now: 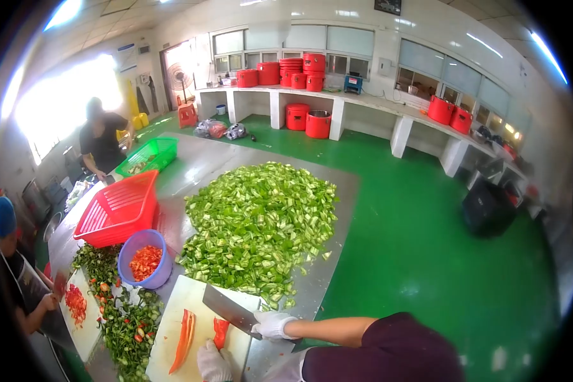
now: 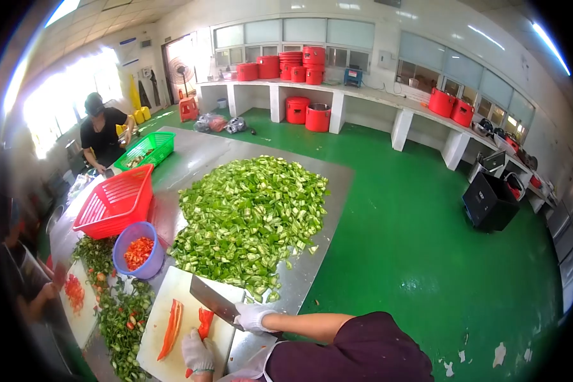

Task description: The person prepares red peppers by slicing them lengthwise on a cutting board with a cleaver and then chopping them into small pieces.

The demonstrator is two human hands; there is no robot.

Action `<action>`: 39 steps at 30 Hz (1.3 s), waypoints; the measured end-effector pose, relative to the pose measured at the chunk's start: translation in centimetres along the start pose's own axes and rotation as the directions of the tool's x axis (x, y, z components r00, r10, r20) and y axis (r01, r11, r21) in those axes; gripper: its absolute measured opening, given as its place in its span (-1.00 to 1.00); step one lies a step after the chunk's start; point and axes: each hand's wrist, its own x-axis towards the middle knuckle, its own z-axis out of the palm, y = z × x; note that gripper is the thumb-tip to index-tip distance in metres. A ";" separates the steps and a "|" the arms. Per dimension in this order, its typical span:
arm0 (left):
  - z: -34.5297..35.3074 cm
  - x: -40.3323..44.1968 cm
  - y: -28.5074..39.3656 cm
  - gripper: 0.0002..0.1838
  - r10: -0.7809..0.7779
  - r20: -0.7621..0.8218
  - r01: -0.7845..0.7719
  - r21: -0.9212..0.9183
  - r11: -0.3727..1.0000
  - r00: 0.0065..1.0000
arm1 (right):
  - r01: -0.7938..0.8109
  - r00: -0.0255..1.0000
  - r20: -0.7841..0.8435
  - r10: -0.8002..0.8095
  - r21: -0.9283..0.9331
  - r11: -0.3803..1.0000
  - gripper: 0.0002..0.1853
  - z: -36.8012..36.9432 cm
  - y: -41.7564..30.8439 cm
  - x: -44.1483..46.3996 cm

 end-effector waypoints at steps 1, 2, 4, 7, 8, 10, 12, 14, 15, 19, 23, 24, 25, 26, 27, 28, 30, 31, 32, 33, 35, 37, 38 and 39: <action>0.0 -0.3 0.0 -0.57 -0.010 -0.005 0.010 0.007 1.000 1.000 | -0.001 1.000 -0.004 0.000 -0.051 0.999 -0.54 0.2 -0.2 -0.2; 0.1 -0.4 0.0 -0.59 -0.010 -0.014 0.010 0.007 1.000 1.000 | 0.013 1.000 -0.015 -0.014 -0.086 0.996 -0.53 0.2 -0.4 -0.2; 0.3 -0.3 -0.1 -0.63 -0.024 -0.032 0.024 0.014 1.000 0.999 | 0.045 0.998 -0.024 -0.050 -0.157 0.986 -0.52 0.5 -0.7 0.0; 0.9 -0.2 -0.3 -0.72 -0.066 -0.008 0.066 0.070 0.995 0.998 | 0.048 0.997 -0.044 -0.064 -0.306 0.951 -0.48 1.6 0.4 1.4; 0.7 -0.3 0.0 -0.79 -0.065 -0.003 0.065 0.056 0.996 0.998 | 0.050 0.997 -0.030 -0.064 -0.351 0.935 -0.48 1.4 0.1 1.4; -0.2 -0.2 0.6 -0.89 -0.074 -0.029 0.075 0.021 0.997 0.997 | 0.033 0.999 -0.021 -0.044 -0.362 0.932 -0.44 0.4 -2.2 -0.5; -0.6 -0.2 0.8 -0.83 -0.087 -0.020 0.087 -0.036 0.996 0.996 | 0.006 1.000 -0.013 -0.012 -0.403 0.915 -0.40 0.5 -3.0 -0.6; -1.1 -0.1 1.1 -0.82 -0.101 0.010 0.101 -0.054 0.993 0.995 | 0.005 1.000 -0.021 -0.016 -0.441 0.897 -0.38 0.6 -3.0 -0.3; -1.7 -0.1 1.2 -0.82 -0.094 -0.007 0.093 -0.082 0.992 0.996 | 0.010 1.000 -0.020 -0.020 -0.390 0.921 -0.40 0.8 -2.1 0.2; -1.3 0.1 1.5 -0.83 -0.141 -0.027 0.140 -0.034 0.989 0.990 | -0.074 0.997 -0.023 0.072 -0.145 0.987 -0.58 1.3 -1.7 0.7; -1.6 0.0 1.5 -0.79 -0.115 -0.036 0.113 -0.046 0.993 0.993 | -0.033 0.999 -0.033 0.029 -0.111 0.993 -0.68 1.7 0.2 2.2; -1.4 -0.1 1.4 -0.78 -0.110 -0.047 0.108 -0.040 0.993 0.993 | -0.035 0.999 -0.031 0.031 -0.106 0.994 -0.69 1.7 0.1 2.1; -0.9 -0.1 1.2 -0.76 -0.101 -0.059 0.099 -0.035 0.994 0.993 | -0.026 1.000 -0.016 0.025 -0.077 0.997 -0.69 1.7 0.0 2.1; -0.7 -0.1 1.1 -0.75 -0.090 -0.071 0.088 -0.029 0.996 0.993 | -0.022 1.000 -0.012 0.021 -0.091 0.996 -0.69 1.6 0.1 2.3; -0.8 -0.1 1.2 -0.74 -0.100 -0.059 0.098 -0.027 0.995 0.993 | -0.018 1.000 -0.010 0.017 -0.104 0.994 -0.70 1.6 0.3 2.6; -0.9 0.0 1.2 -0.74 -0.108 -0.046 0.107 -0.026 0.994 0.993 | -0.015 1.000 -0.009 0.014 -0.115 0.993 -0.70 1.6 0.4 2.7; -0.9 0.0 1.3 -0.73 -0.113 -0.040 0.112 -0.022 0.993 0.993 | -0.016 1.000 0.003 0.016 -0.081 0.997 -0.71 1.5 0.2 2.4; -0.7 0.0 1.2 -0.72 -0.110 -0.047 0.109 -0.019 0.994 0.993 | -0.016 1.000 0.009 0.017 -0.064 0.998 -0.71 1.4 0.0 2.4; -0.5 0.0 1.1 -0.72 -0.106 -0.055 0.105 -0.015 0.994 0.993 | -0.015 1.000 0.010 0.016 -0.064 0.998 -0.71 1.4 0.1 2.5; -0.6 0.1 1.1 -0.72 -0.112 -0.043 0.112 -0.016 0.994 0.993 | -0.015 1.000 0.010 0.016 -0.064 0.998 -0.71 1.4 0.2 2.5; -0.7 0.2 1.1 -0.71 -0.124 -0.019 0.124 -0.016 0.992 0.992 | -0.024 1.000 0.011 0.024 -0.057 0.998 -0.71 1.4 0.0 2.5; -0.7 0.2 1.1 -0.70 -0.118 -0.025 0.118 -0.008 0.993 0.993 | -0.041 0.999 0.013 0.042 -0.043 0.998 -0.71 1.3 -0.5 2.1; -0.6 0.2 1.1 -0.70 -0.115 -0.027 0.115 -0.002 0.993 0.993 | -0.045 0.999 0.013 0.046 -0.032 0.998 -0.71 1.3 -0.5 2.0; -0.7 0.1 1.1 -0.70 -0.111 -0.031 0.111 -0.002 0.994 0.993 | -0.049 0.999 0.014 0.049 -0.021 0.999 -0.71 1.3 -0.5 2.0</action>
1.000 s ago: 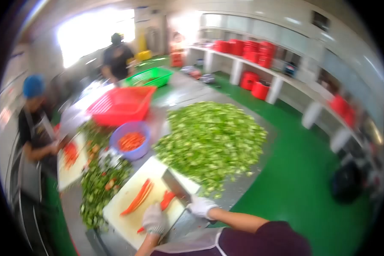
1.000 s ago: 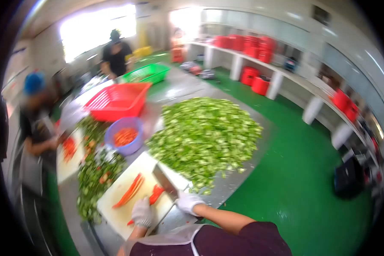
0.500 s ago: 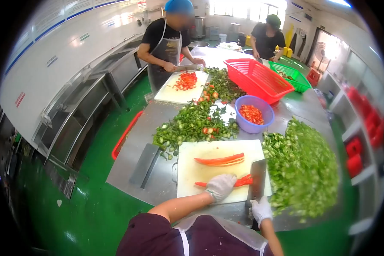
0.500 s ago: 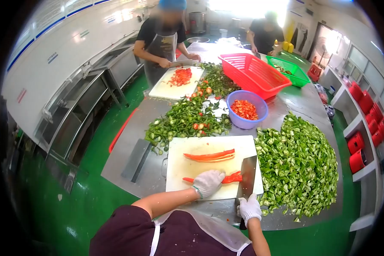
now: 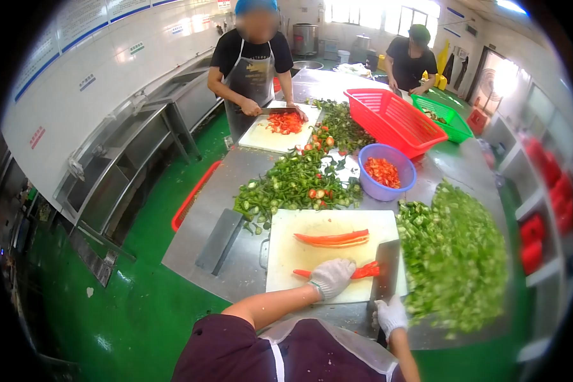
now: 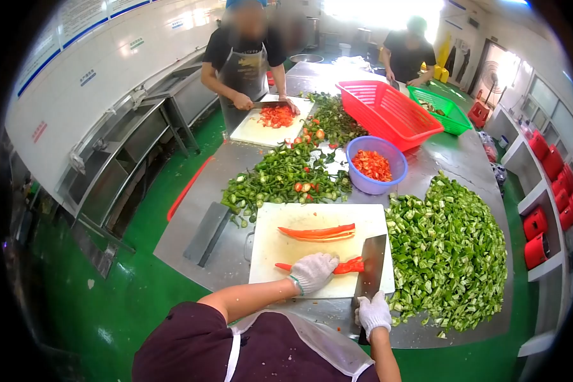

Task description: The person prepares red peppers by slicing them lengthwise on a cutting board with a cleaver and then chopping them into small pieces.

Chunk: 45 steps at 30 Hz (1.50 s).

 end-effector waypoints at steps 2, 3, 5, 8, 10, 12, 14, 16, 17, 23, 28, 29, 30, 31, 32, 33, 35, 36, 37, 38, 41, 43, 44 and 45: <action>-0.3 0.0 0.0 -0.70 0.008 -0.009 -0.008 0.000 1.000 1.000 | 0.003 1.000 -0.002 -0.003 0.005 1.000 -0.71 0.1 0.0 0.1; -0.2 0.0 0.0 -0.71 0.009 -0.008 -0.009 0.000 1.000 1.000 | 0.009 1.000 -0.004 -0.009 -0.001 1.000 -0.71 0.1 0.1 0.1; 0.0 0.0 0.0 -0.71 0.012 -0.008 -0.012 0.000 1.000 1.000 | 0.019 1.000 -0.003 -0.019 0.001 1.000 -0.71 0.1 0.5 0.4; 0.2 0.0 0.0 -0.73 0.001 -0.002 -0.001 0.005 1.000 1.000 | 0.026 1.000 0.002 -0.027 0.019 0.999 -0.71 0.2 0.9 0.7; -0.2 0.0 0.3 -0.80 -0.016 0.019 0.016 0.015 1.000 1.000 | 0.024 1.000 0.001 -0.024 0.015 1.000 -0.72 0.2 0.8 0.6; -0.3 0.1 0.3 -0.81 -0.022 0.031 0.022 0.006 1.000 0.999 | 0.026 1.000 0.004 -0.026 0.028 0.999 -0.71 0.0 0.3 -0.1; -0.1 0.2 0.1 -0.78 -0.022 0.031 0.023 -0.019 1.000 0.999 | 0.029 1.000 0.001 -0.029 0.045 0.999 -0.71 0.0 0.3 0.0; -0.2 0.1 0.2 -0.79 0.000 0.026 0.001 -0.017 1.000 1.000 | 0.044 0.999 0.009 -0.044 0.057 0.997 -0.71 0.2 0.8 0.5; -0.3 0.0 0.3 -0.79 -0.003 0.016 0.004 -0.010 1.000 1.000 | 0.045 0.999 0.025 -0.047 0.061 0.997 -0.71 0.0 0.5 0.1; 0.7 0.1 -0.3 -0.77 -0.044 -0.013 0.043 -0.043 0.998 0.999 | 0.098 0.995 -0.029 -0.098 -0.018 0.995 -0.71 0.3 2.4 2.5; 1.2 0.2 0.1 -0.76 -0.049 0.013 0.049 0.041 0.998 0.999 | 0.168 0.983 -0.054 -0.178 -0.150 0.974 -0.73 0.3 2.2 1.6; 1.2 0.2 0.0 -0.76 -0.048 0.011 0.047 0.045 0.998 0.999 | 0.116 0.992 -0.038 -0.120 -0.098 0.988 -0.74 0.3 0.3 0.1; 1.2 0.3 0.0 -0.76 -0.047 0.008 0.046 0.048 0.998 0.999 | 0.113 0.993 -0.032 -0.117 -0.107 0.988 -0.73 0.2 -0.2 -0.3; 1.3 0.2 0.1 -0.76 -0.045 0.005 0.045 0.050 0.998 0.999 | 0.107 0.993 -0.034 -0.112 -0.121 0.987 -0.73 0.1 0.1 -0.4; 1.5 0.2 0.1 -0.75 -0.041 -0.016 0.042 0.040 0.998 0.999 | 0.108 0.993 -0.037 -0.114 -0.132 0.985 -0.73 0.1 0.1 -0.1; 1.5 0.1 0.0 -0.75 -0.038 -0.037 0.039 0.032 0.999 0.999 | 0.110 0.992 -0.038 -0.116 -0.143 0.984 -0.72 0.1 0.0 0.0; 1.5 0.0 -0.1 -0.74 -0.022 -0.053 0.024 0.037 0.999 0.998 | 0.100 0.993 -0.044 -0.105 -0.117 0.988 -0.72 0.2 -0.4 -0.4; 1.2 0.0 -0.1 -0.74 -0.010 -0.047 0.012 0.048 0.999 0.999 | 0.093 0.994 -0.048 -0.098 -0.105 0.990 -0.72 0.2 -0.5 -0.5; 1.0 0.0 0.0 -0.73 0.003 -0.041 0.000 0.059 0.998 0.999 | 0.095 0.994 -0.042 -0.099 -0.099 0.991 -0.71 0.2 -0.3 -0.3; 1.0 0.1 0.0 -0.73 -0.005 -0.036 0.007 0.060 0.998 0.999 | 0.096 0.994 -0.037 -0.100 -0.092 0.991 -0.71 0.3 0.1 0.1; 1.0 0.0 0.1 -0.72 -0.019 -0.026 0.021 0.059 0.998 0.999 | 0.085 0.996 -0.029 -0.087 -0.073 0.994 -0.71 0.2 -0.4 -0.5; 0.7 -0.1 0.2 -0.72 -0.016 -0.027 0.018 0.061 0.998 1.000 | 0.065 0.997 -0.029 -0.067 -0.053 0.996 -0.70 0.1 -0.8 -0.9; 0.7 -0.1 0.2 -0.72 -0.023 -0.015 0.023 0.062 0.998 1.000 | 0.051 0.998 -0.030 -0.052 -0.042 0.998 -0.70 0.2 -0.8 -0.9; 0.7 0.0 0.2 -0.71 -0.029 -0.006 0.029 0.064 0.998 1.000 | 0.039 0.999 -0.031 -0.040 -0.030 0.999 -0.70 0.2 -0.8 -0.9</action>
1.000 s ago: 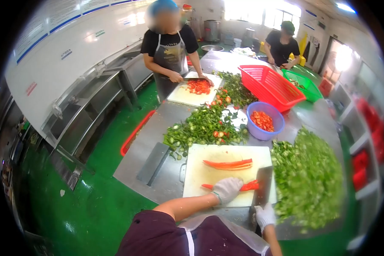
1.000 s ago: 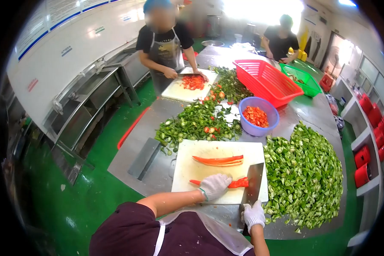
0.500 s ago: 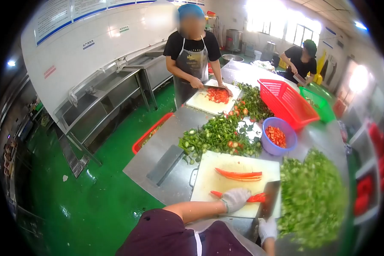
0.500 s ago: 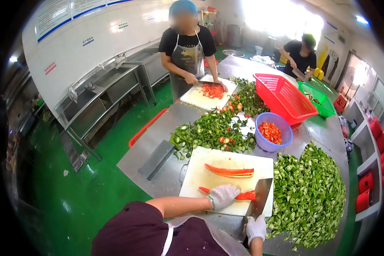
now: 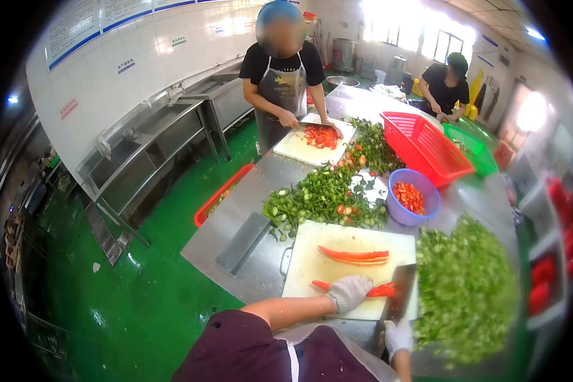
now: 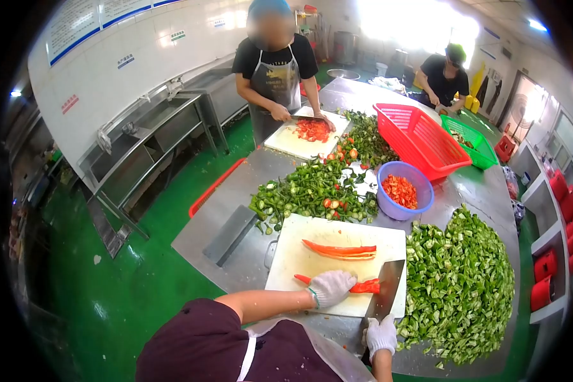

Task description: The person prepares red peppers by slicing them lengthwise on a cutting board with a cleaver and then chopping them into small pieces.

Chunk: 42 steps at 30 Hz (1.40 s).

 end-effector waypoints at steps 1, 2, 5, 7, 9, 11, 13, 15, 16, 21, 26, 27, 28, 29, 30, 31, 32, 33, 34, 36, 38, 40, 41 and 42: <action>0.0 0.1 0.0 -0.71 -0.005 0.009 0.005 0.003 1.000 1.000 | 0.003 1.000 0.002 -0.003 0.006 1.000 -0.70 0.1 0.5 0.5; 0.0 0.1 0.0 -0.73 -0.009 0.012 0.009 -0.008 1.000 1.000 | 0.006 1.000 0.004 -0.006 0.011 1.000 -0.70 0.2 1.3 1.2; -0.1 0.0 0.0 -0.76 -0.018 0.019 0.018 -0.025 1.000 1.000 | 0.008 1.000 0.005 -0.008 0.005 1.000 -0.69 0.2 1.3 1.2; -0.3 0.0 0.0 -0.76 -0.018 0.019 0.019 -0.018 1.000 1.000 | 0.014 1.000 0.003 -0.014 -0.002 1.000 -0.69 0.3 1.3 1.2; -0.3 0.0 0.0 -0.76 -0.014 0.008 0.015 -0.028 0.999 1.000 | 0.026 1.000 0.003 -0.026 -0.011 1.000 -0.69 0.3 2.0 1.7; -0.2 0.0 0.0 -0.74 -0.002 -0.002 0.002 -0.026 1.000 1.000 | 0.022 1.000 0.004 -0.022 -0.009 1.000 -0.69 0.3 2.2 1.9; 0.0 0.0 -0.2 -0.68 0.022 -0.011 -0.022 -0.010 1.000 1.000 | 0.019 1.000 0.003 -0.019 -0.003 1.000 -0.68 0.3 2.3 1.9; -0.1 0.0 -0.2 -0.68 0.016 0.001 -0.016 -0.014 1.000 1.000 | 0.015 1.000 0.001 -0.015 0.007 1.000 -0.68 0.3 2.4 1.9; -0.1 0.0 -0.1 -0.68 0.012 0.008 -0.011 -0.016 1.000 1.000 | 0.014 1.000 0.003 -0.014 0.005 1.000 -0.68 0.3 2.4 1.9; 0.0 0.2 0.0 -0.73 -0.039 0.043 0.042 -0.070 0.997 0.998 | 0.000 1.000 0.008 -0.001 0.055 0.998 -0.69 0.3 2.3 1.8; -0.5 0.2 0.0 -0.75 -0.022 0.035 0.024 -0.064 0.998 0.999 | 0.002 1.000 0.010 -0.002 0.046 0.999 -0.70 0.2 1.7 1.3; -0.9 0.2 0.1 -0.76 -0.020 0.038 0.022 -0.058 0.998 0.999 | 0.002 1.000 0.009 -0.003 0.043 0.999 -0.70 0.2 1.6 1.1; -1.1 0.2 0.1 -0.76 -0.018 0.042 0.020 -0.053 0.998 0.999 | 0.003 1.000 0.004 -0.003 0.035 0.999 -0.70 0.3 1.6 1.1; -1.1 0.2 0.2 -0.77 -0.020 0.049 0.022 -0.050 0.999 0.999 | 0.004 1.000 -0.001 -0.004 0.026 1.000 -0.70 0.3 1.5 1.1; -1.1 0.2 0.2 -0.77 -0.022 0.057 0.025 -0.047 0.999 0.998 | 0.005 1.000 -0.005 -0.005 0.016 1.000 -0.70 0.3 1.5 1.1; -1.2 0.2 0.2 -0.78 -0.025 0.064 0.028 -0.044 0.999 0.998 | 0.001 1.000 -0.001 -0.001 0.036 0.999 -0.70 0.3 1.5 1.0; -1.2 0.2 0.2 -0.78 -0.024 0.063 0.027 -0.044 0.999 0.998 | -0.003 1.000 0.003 0.003 0.055 0.998 -0.70 0.3 1.4 1.0; -1.3 0.3 0.2 -0.78 -0.023 0.063 0.026 -0.044 0.999 0.998 | -0.006 1.000 0.007 0.006 0.075 0.997 -0.70 0.3 1.4 1.0; -1.3 0.2 0.2 -0.78 -0.022 0.062 0.025 -0.044 0.999 0.998 | -0.007 1.000 0.009 0.007 0.080 0.997 -0.70 0.4 1.5 1.0; -1.4 0.2 0.2 -0.78 -0.019 0.063 0.022 -0.045 0.999 0.998 | -0.010 1.000 0.012 0.009 0.092 0.996 -0.70 0.4 1.8 1.3; -1.2 0.2 0.2 -0.76 -0.013 0.050 0.016 -0.044 0.999 0.999 | -0.011 1.000 0.004 0.011 0.069 0.998 -0.70 0.4 1.9 1.4; -0.6 0.1 0.0 -0.73 -0.005 0.025 0.006 -0.039 0.999 1.000 | -0.004 1.000 0.003 0.004 0.057 0.998 -0.71 0.5 2.1 1.5; -0.4 0.1 0.0 -0.73 -0.008 0.021 0.008 -0.040 0.999 1.000 | 0.004 1.000 0.005 -0.004 0.056 0.998 -0.71 0.5 2.4 1.7; -0.3 0.1 0.0 -0.74 -0.009 0.018 0.010 -0.041 0.999 1.000 | 0.011 1.000 0.006 -0.011 0.055 0.998 -0.71 0.5 2.3 1.5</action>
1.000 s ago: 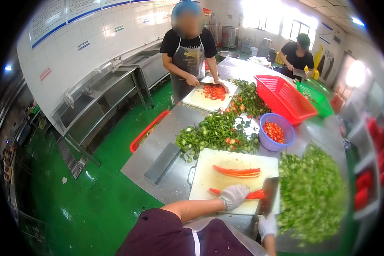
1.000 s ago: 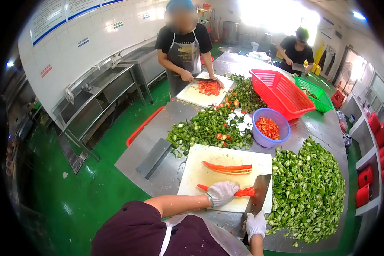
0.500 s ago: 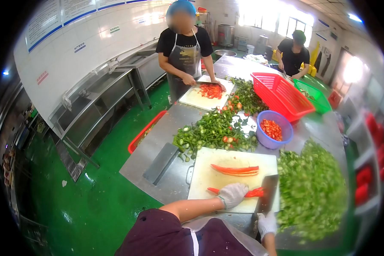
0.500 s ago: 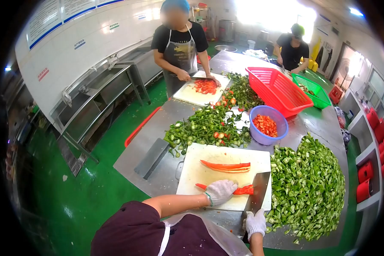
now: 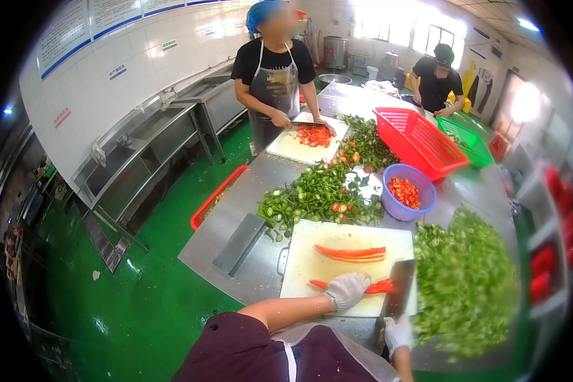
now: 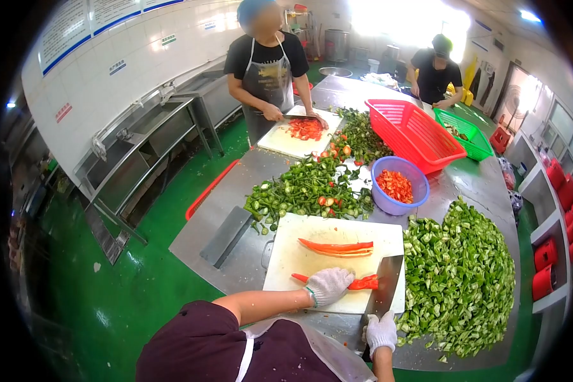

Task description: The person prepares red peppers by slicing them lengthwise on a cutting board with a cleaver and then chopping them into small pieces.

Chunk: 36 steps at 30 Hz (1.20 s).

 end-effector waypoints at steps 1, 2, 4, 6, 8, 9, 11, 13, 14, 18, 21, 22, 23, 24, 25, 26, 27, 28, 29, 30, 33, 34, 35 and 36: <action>0.1 0.0 0.0 -0.74 -0.001 -0.003 0.001 -0.002 1.000 1.000 | 0.002 1.000 0.000 -0.002 0.001 1.000 -0.71 0.0 -0.2 -0.2; 0.3 0.0 -0.1 -0.74 0.000 -0.010 0.000 0.002 1.000 1.000 | 0.003 1.000 0.000 -0.003 0.003 1.000 -0.71 -0.1 -0.6 -0.5; 0.5 -0.1 -0.1 -0.75 0.005 -0.023 -0.005 0.008 1.000 1.000 | 0.016 1.000 -0.003 -0.016 -0.009 1.000 -0.71 -0.1 -0.4 -0.6; 0.4 0.0 0.0 -0.75 -0.012 -0.004 0.012 -0.002 1.000 1.000 | 0.042 0.999 -0.003 -0.043 -0.038 0.998 -0.71 -0.1 0.1 0.0; 0.0 0.0 0.1 -0.75 -0.015 0.011 0.015 -0.002 1.000 1.000 | 0.012 1.000 -0.003 -0.012 0.009 1.000 -0.71 -0.2 -0.6 -0.7; -0.3 0.0 0.1 -0.75 -0.010 0.015 0.010 0.003 1.000 1.000 | -0.002 1.000 0.000 0.002 0.032 0.999 -0.70 -0.2 -1.1 -1.1; -0.2 0.0 0.2 -0.75 -0.006 0.008 0.006 0.003 1.000 1.000 | 0.005 1.000 -0.005 -0.005 -0.005 1.000 -0.69 -0.1 -1.0 -1.0; 0.3 -0.1 0.0 -0.76 -0.007 -0.015 0.007 -0.009 1.000 1.000 | 0.008 1.000 -0.010 -0.009 -0.060 0.998 -0.66 -0.2 -1.1 -1.0; 0.5 -0.1 0.0 -0.77 -0.006 -0.020 0.006 -0.012 1.000 1.000 | 0.007 1.000 -0.013 -0.009 -0.096 0.995 -0.63 -0.3 -1.3 -1.1; 0.1 -0.4 -0.3 -0.83 -0.084 0.024 0.086 -0.108 0.990 0.996 | 0.056 0.993 -0.080 -0.086 -0.324 0.944 -0.47 -0.1 -0.1 0.0; -1.7 -0.4 0.8 -0.88 -0.087 0.072 0.095 -0.114 0.989 0.994 | 0.041 0.999 0.000 -0.046 -0.484 0.874 -0.46 -1.0 -2.8 -2.2; -2.6 -0.5 0.5 -0.82 -0.007 0.076 0.014 -0.096 0.995 0.997 | 0.002 1.000 0.012 0.003 -0.427 0.904 -0.50 -0.8 -3.0 -2.3; -1.9 -0.1 0.4 -0.84 0.004 0.104 0.000 -0.042 0.999 0.995 | 0.043 0.998 0.050 -0.024 -0.422 0.906 -0.51 -1.1 -2.8 -2.3; 0.0 -0.3 -0.6 -0.82 0.058 0.030 -0.058 0.003 0.998 0.998 | 0.094 0.995 0.017 -0.096 -0.432 0.897 -0.53 -0.7 -1.7 -1.6; 0.1 -0.1 -0.6 -0.78 0.071 0.040 -0.072 0.027 0.997 0.997 | 0.095 0.995 0.000 -0.104 -0.406 0.909 -0.55 -0.5 -1.5 -1.4; -0.3 -0.1 -0.3 -0.73 0.058 0.050 -0.061 0.058 0.996 0.997 | 0.113 0.993 0.005 -0.121 -0.388 0.915 -0.57 -0.5 -1.2 -1.3; -0.1 -0.3 -0.3 -0.69 0.068 0.054 -0.071 0.060 0.996 0.996 | 0.097 0.995 0.018 -0.098 -0.383 0.918 -0.52 -0.8 -1.8 -1.9; 0.1 -0.4 -0.4 -0.65 0.064 0.054 -0.067 0.065 0.996 0.997 | 0.093 0.996 0.041 -0.084 -0.385 0.918 -0.47 -1.3 -2.6 -2.5; -0.2 0.0 -0.3 -0.61 0.058 0.048 -0.062 0.067 0.996 0.997 | 0.122 0.993 0.037 -0.117 -0.378 0.918 -0.48 -0.9 -1.9 -1.9; -0.2 -0.1 -0.5 -0.59 0.076 0.036 -0.078 0.051 0.996 0.996 | 0.117 0.993 0.026 -0.116 -0.376 0.919 -0.48 -0.5 -1.8 -1.7; 0.6 0.2 -0.8 -0.52 0.089 0.016 -0.089 0.047 0.995 0.996 | 0.104 0.993 -0.010 -0.116 -0.370 0.923 -0.47 -1.2 -2.6 -2.8; 0.7 0.1 -0.7 -0.52 0.094 0.015 -0.095 0.060 0.994 0.995 | 0.104 0.993 -0.017 -0.119 -0.372 0.922 -0.51 -1.3 -2.5 -2.8; 0.8 -0.1 -0.7 -0.52 0.095 0.013 -0.096 0.078 0.992 0.995 | 0.108 0.992 -0.020 -0.125 -0.375 0.921 -0.54 -1.2 -2.5 -2.8; 0.4 -0.2 -0.6 -0.52 0.094 0.012 -0.095 0.096 0.991 0.995 | 0.114 0.991 -0.020 -0.131 -0.377 0.919 -0.57 -1.0 -2.5 -2.7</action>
